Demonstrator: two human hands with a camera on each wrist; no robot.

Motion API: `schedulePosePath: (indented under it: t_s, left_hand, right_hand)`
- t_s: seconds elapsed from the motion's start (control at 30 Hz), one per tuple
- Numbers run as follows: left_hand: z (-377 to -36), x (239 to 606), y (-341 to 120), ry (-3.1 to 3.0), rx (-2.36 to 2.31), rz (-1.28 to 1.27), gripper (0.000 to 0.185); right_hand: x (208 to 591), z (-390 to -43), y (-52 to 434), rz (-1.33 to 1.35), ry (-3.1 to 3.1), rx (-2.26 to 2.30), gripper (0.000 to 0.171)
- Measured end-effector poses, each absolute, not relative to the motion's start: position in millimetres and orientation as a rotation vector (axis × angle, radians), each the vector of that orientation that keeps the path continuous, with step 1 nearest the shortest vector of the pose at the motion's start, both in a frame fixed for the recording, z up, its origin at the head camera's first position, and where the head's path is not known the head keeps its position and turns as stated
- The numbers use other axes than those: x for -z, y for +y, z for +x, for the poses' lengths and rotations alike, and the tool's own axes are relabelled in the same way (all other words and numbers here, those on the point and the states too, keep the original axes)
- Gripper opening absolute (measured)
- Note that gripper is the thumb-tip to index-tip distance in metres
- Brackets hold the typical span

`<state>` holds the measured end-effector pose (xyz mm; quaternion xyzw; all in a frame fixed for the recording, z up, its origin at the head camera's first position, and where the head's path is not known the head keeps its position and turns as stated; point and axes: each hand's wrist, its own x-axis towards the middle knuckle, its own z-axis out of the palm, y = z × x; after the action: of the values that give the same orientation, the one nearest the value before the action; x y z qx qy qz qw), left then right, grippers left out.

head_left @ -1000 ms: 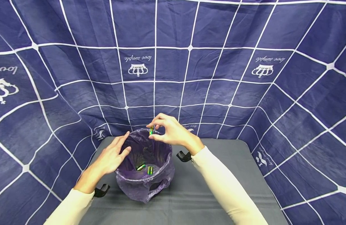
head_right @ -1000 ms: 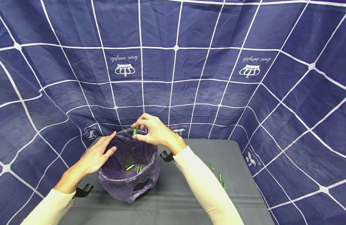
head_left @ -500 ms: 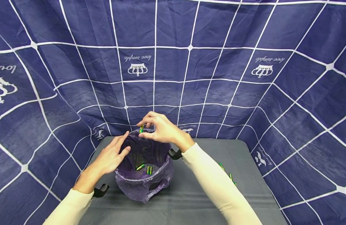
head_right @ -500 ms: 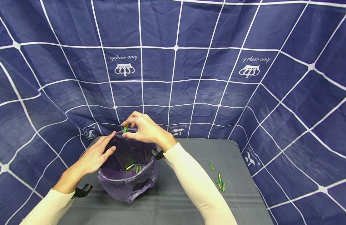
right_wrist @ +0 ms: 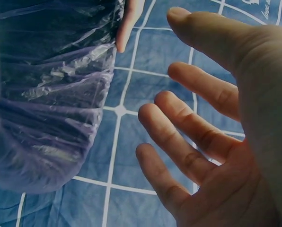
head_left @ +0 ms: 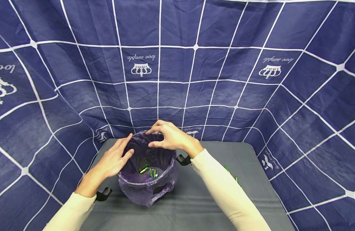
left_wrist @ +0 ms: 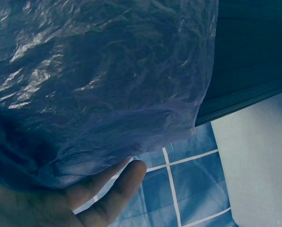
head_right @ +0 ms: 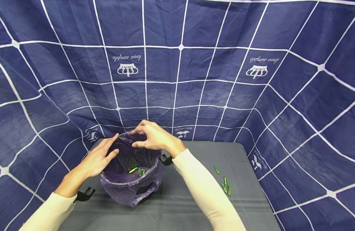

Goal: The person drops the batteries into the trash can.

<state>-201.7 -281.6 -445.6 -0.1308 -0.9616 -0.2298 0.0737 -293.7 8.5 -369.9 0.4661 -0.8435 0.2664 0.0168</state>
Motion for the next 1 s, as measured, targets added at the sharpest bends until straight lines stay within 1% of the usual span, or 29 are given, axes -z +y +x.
schedulePosePath:
  t_s: [0.3,0.47,1.0]
  left_hand:
    - [-201,445,-281,-2.885,0.688,-0.387,0.073]
    - [-201,446,-280,-2.876,0.702,-0.385,0.072]
    - [-202,447,-280,-2.878,0.708,-0.382,0.073]
  right_hand:
    - [376,-296,21,1.425,-2.567,-0.841,0.039]
    - [380,-296,29,1.404,-2.547,-0.892,0.036]
    - [410,-297,72,1.223,-2.47,-1.028,0.027]
